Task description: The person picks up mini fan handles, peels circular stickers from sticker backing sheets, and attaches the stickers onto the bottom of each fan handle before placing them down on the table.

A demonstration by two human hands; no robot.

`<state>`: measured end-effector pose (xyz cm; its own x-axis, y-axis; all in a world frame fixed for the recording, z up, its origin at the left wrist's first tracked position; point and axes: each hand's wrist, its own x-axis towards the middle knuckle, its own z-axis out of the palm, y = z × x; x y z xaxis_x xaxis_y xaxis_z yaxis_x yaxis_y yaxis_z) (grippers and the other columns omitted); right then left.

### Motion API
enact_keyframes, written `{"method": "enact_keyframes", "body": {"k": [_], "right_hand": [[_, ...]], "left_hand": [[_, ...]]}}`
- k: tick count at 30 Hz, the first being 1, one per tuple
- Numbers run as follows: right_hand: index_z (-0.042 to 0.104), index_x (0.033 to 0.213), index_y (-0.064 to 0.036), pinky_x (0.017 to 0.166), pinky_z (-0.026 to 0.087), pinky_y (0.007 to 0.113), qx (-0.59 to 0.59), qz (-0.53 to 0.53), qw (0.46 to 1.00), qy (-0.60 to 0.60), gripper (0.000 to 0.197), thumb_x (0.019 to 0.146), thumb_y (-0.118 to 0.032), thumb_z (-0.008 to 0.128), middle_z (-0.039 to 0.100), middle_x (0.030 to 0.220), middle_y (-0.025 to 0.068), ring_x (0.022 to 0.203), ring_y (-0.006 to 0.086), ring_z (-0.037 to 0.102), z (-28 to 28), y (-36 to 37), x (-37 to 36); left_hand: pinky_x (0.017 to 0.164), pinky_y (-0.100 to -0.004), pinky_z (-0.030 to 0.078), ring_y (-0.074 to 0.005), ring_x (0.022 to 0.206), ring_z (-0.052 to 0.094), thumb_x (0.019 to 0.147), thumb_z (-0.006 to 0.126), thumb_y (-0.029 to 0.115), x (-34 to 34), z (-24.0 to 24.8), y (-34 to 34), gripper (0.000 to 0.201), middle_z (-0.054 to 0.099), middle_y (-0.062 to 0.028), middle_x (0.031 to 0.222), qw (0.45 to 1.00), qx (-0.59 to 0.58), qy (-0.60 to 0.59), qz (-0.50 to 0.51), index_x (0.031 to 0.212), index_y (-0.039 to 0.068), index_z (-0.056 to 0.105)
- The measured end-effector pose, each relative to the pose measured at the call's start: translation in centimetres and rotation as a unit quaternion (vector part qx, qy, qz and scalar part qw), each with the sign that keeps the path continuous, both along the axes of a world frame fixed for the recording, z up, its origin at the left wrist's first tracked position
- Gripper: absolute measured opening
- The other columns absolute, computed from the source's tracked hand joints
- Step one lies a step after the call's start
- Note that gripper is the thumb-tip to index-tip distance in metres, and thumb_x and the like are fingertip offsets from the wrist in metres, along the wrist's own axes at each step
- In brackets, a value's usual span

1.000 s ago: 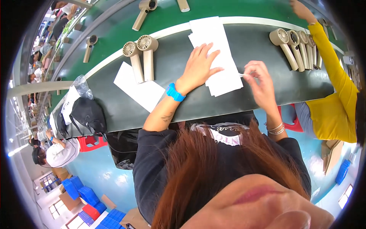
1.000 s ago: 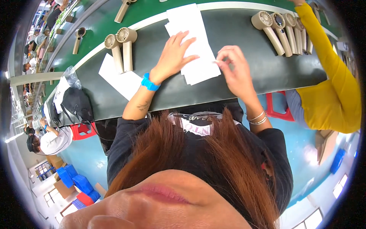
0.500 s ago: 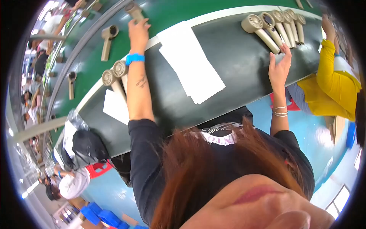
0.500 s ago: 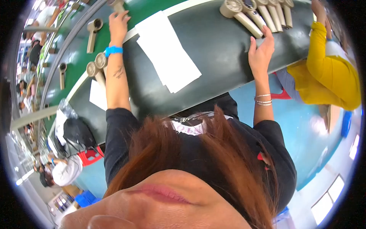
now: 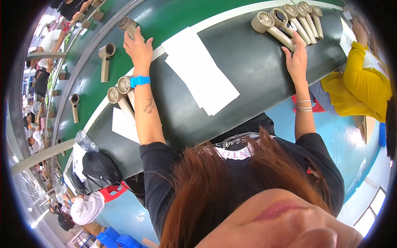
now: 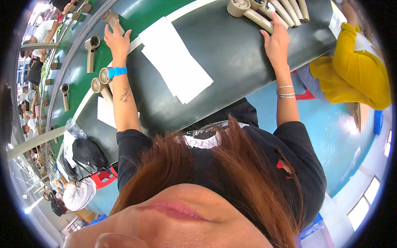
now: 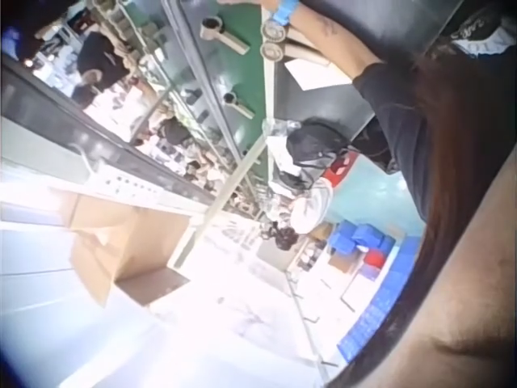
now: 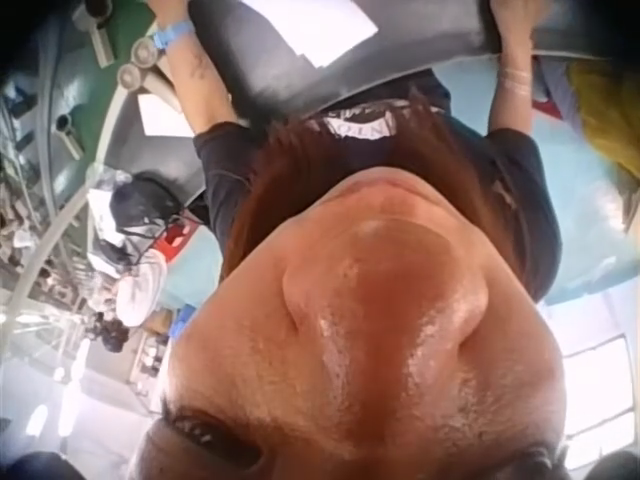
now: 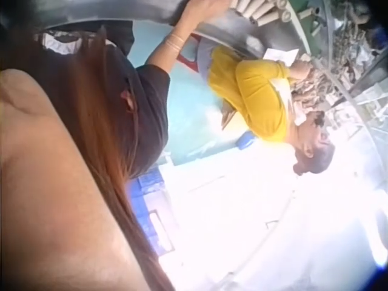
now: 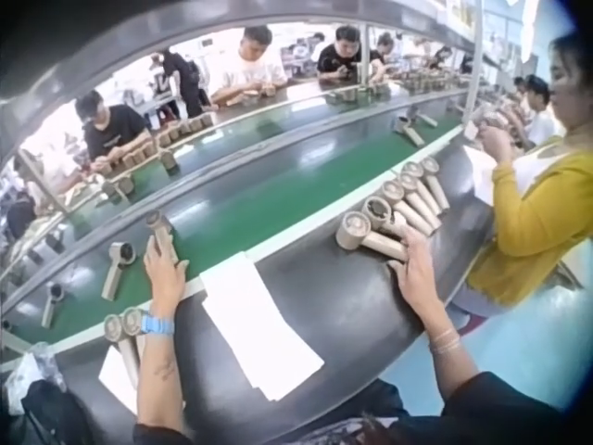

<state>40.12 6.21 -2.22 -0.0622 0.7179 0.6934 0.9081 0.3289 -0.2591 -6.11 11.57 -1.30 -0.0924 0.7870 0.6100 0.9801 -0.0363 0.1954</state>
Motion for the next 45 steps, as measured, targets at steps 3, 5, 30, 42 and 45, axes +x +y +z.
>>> {"method": "enact_keyframes", "body": {"k": [3, 5, 30, 42, 45], "right_hand": [[0.034, 0.138, -0.0085, 0.079, 0.049, 0.033, -0.078, -0.011, 0.991, 0.110, 0.072, 0.077, -0.006, 0.073, 0.062, 0.103, 0.0137, 0.090, 0.0231, 0.062, 0.7, -0.8, -0.4], [0.034, 0.136, -0.0069, 0.075, 0.050, 0.030, -0.070, 0.012, 0.987, 0.143, 0.073, 0.076, -0.006, 0.075, 0.064, 0.098, 0.0120, 0.085, 0.0185, 0.063, 3.4, -1.8, -2.4], [0.054, 0.099, 0.0011, 0.085, 0.042, 0.028, -0.141, 0.427, 0.809, 0.379, 0.016, 0.085, 0.006, 0.059, 0.055, 0.100, 0.0113, 0.096, 0.0188, 0.054, 10.8, -9.6, -15.8], [0.038, 0.119, -0.0018, 0.085, 0.046, 0.031, -0.289, 0.400, 0.772, 0.400, 0.044, 0.083, 0.006, 0.061, 0.058, 0.085, 0.0079, 0.099, 0.0214, 0.060, 11.4, -11.8, -16.8], [0.037, 0.119, -0.0021, 0.086, 0.046, 0.032, -0.289, 0.414, 0.773, 0.384, 0.043, 0.084, 0.006, 0.061, 0.059, 0.085, 0.0079, 0.099, 0.0218, 0.061, 11.3, -11.7, -16.6]], "left_hand": [[0.098, -0.0447, 0.037, -0.0400, 0.118, 0.042, 0.079, 0.070, 0.013, 2.1, 1.8, -1.6, 0.050, 0.040, -0.0253, 0.133, 0.995, 0.028, -0.047, -0.080, 0.126, 0.009, 0.052], [0.098, -0.0443, 0.038, -0.0389, 0.117, 0.043, 0.079, 0.069, 0.012, 4.0, 3.4, -3.3, 0.047, 0.041, -0.0233, 0.132, 0.985, 0.046, -0.081, -0.145, 0.123, 0.008, 0.054], [0.066, -0.0254, 0.058, -0.0182, 0.081, 0.067, 0.075, 0.068, -0.009, 13.2, 4.8, -17.2, 0.040, 0.056, -0.0138, 0.113, 0.769, -0.003, -0.555, -0.318, 0.113, -0.001, 0.058], [0.079, -0.0309, 0.059, -0.0217, 0.100, 0.060, 0.076, 0.069, -0.007, 13.4, 4.7, -20.1, 0.048, 0.046, -0.0147, 0.127, 0.687, -0.027, -0.617, -0.384, 0.121, -0.004, 0.053], [0.080, -0.0309, 0.059, -0.0207, 0.099, 0.060, 0.077, 0.068, -0.006, 13.7, 4.6, -20.3, 0.047, 0.046, -0.0146, 0.127, 0.678, -0.033, -0.627, -0.381, 0.121, -0.004, 0.053]]}}
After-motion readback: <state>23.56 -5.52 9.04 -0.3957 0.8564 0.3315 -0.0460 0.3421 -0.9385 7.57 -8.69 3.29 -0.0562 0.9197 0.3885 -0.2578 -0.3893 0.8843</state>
